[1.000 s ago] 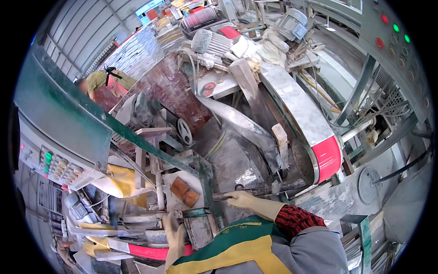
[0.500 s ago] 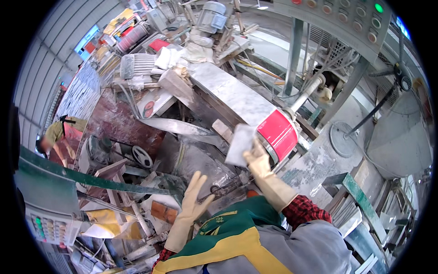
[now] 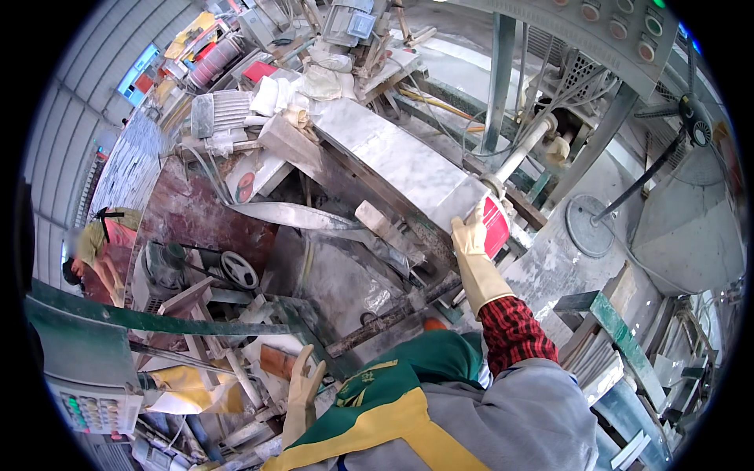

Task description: The person stands at a large industrial machine and repeatedly places flat rectangular items onto a conveyor belt. The items move through the machine and are collected by another worker in the background. The person continues this repetitive feeding process throughout the clip.

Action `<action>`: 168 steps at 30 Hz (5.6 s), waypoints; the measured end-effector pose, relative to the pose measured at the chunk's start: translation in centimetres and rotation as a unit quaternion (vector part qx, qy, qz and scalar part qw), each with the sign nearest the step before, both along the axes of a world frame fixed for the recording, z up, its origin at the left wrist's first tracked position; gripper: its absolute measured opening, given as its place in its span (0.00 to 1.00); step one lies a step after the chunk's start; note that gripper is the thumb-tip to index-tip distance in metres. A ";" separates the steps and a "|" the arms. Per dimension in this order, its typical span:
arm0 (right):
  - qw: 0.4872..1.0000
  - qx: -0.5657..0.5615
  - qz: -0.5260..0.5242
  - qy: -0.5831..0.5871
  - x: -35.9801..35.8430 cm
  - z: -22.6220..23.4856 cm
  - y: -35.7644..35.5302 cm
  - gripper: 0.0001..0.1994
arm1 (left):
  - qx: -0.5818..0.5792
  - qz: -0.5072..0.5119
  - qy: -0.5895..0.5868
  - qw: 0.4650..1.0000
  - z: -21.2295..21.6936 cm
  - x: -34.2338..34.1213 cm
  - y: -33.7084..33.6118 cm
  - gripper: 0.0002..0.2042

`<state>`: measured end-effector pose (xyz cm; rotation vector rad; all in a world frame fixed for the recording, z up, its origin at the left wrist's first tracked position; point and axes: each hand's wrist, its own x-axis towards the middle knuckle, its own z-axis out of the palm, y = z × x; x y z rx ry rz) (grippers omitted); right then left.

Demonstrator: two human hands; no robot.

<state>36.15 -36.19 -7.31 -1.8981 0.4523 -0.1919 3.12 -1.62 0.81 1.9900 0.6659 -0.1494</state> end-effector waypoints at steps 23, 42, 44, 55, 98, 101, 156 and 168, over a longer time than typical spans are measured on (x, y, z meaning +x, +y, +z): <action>0.776 -0.200 0.593 0.085 -14.7 2.7 16.2 0.25 | 0.291 0.305 -0.028 0.906 -0.7 -18.4 12.3 0.17; 0.571 -0.338 0.745 0.071 -22.8 -1.2 19.2 0.25 | 0.469 0.562 0.359 0.579 -0.6 -42.4 18.6 0.34; 0.567 -0.358 0.738 0.079 -23.2 -1.1 19.2 0.26 | 0.690 0.461 0.298 0.472 -1.9 -41.5 17.3 0.31; 0.564 -0.333 0.749 0.098 -24.8 -0.9 19.9 0.27 | 0.401 0.537 0.438 0.599 -0.4 -40.4 17.6 0.29; 0.573 -0.268 0.764 0.130 -23.5 -1.4 18.0 0.27 | 0.372 0.545 0.430 0.617 0.8 -36.2 13.9 0.31; 0.575 -0.257 0.767 0.121 -23.6 -2.6 17.9 0.27 | 0.385 0.552 0.435 0.598 -0.7 -37.6 14.6 0.30; 0.878 0.318 0.357 0.013 -16.2 9.4 14.1 0.30 | 0.238 -0.297 -0.290 0.878 9.7 8.4 -7.6 0.28; 0.982 0.186 -0.026 -0.022 -1.1 2.7 0.5 0.38 | 0.097 -0.108 -0.049 0.988 -1.1 0.8 0.1 0.25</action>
